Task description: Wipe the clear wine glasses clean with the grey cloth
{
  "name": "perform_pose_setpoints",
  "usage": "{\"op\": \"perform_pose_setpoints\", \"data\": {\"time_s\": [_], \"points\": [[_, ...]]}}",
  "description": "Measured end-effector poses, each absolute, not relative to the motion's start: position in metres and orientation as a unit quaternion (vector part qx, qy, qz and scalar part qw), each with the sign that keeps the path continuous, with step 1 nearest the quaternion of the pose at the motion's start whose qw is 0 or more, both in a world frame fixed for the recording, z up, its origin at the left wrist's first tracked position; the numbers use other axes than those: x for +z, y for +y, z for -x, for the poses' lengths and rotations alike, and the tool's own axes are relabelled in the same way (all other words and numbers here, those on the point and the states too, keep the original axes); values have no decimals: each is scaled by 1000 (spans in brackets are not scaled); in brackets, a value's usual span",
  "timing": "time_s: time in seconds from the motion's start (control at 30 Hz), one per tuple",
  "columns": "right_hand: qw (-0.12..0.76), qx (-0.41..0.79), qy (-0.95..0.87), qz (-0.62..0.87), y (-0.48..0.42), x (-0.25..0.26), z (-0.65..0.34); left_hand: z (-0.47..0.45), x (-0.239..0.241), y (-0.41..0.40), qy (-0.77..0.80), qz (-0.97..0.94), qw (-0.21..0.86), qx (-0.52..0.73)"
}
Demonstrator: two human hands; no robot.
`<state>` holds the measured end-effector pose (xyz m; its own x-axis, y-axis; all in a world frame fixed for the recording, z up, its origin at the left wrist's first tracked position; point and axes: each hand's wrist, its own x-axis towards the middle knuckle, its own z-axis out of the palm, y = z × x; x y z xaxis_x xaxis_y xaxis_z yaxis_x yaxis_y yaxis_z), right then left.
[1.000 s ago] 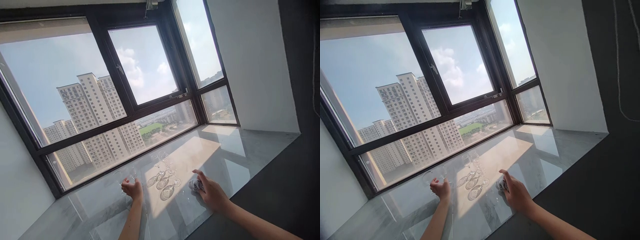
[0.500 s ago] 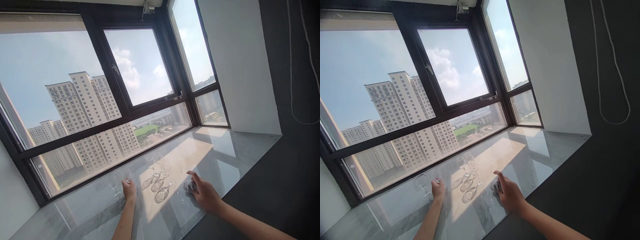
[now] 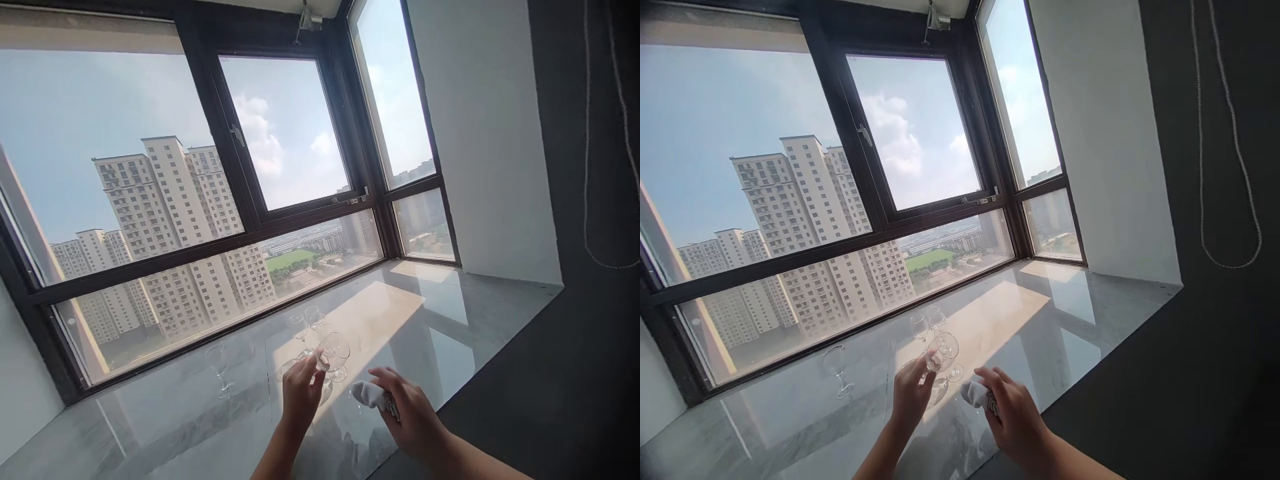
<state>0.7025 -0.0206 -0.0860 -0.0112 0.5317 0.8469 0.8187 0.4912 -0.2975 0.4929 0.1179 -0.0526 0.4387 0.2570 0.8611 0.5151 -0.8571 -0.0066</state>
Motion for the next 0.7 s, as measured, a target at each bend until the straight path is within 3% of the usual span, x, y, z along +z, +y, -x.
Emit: {"op": "perform_pose_setpoints", "data": {"time_s": [0.13,0.23,0.5,0.7], "points": [[498,-219,-736,402,-33,-56,-691,-496,-52,111,-223,861,168,-425],[488,-231,-722,432,-34,-35,-693,-497,-49,108,-211,882,172,-385],[559,-93,-602,562,-26,-16,-724,-499,-45,105,-218,894,161,-357],[550,15,-644,532,-30,-17,-720,-502,-47,105,-225,888,108,-386]]}}
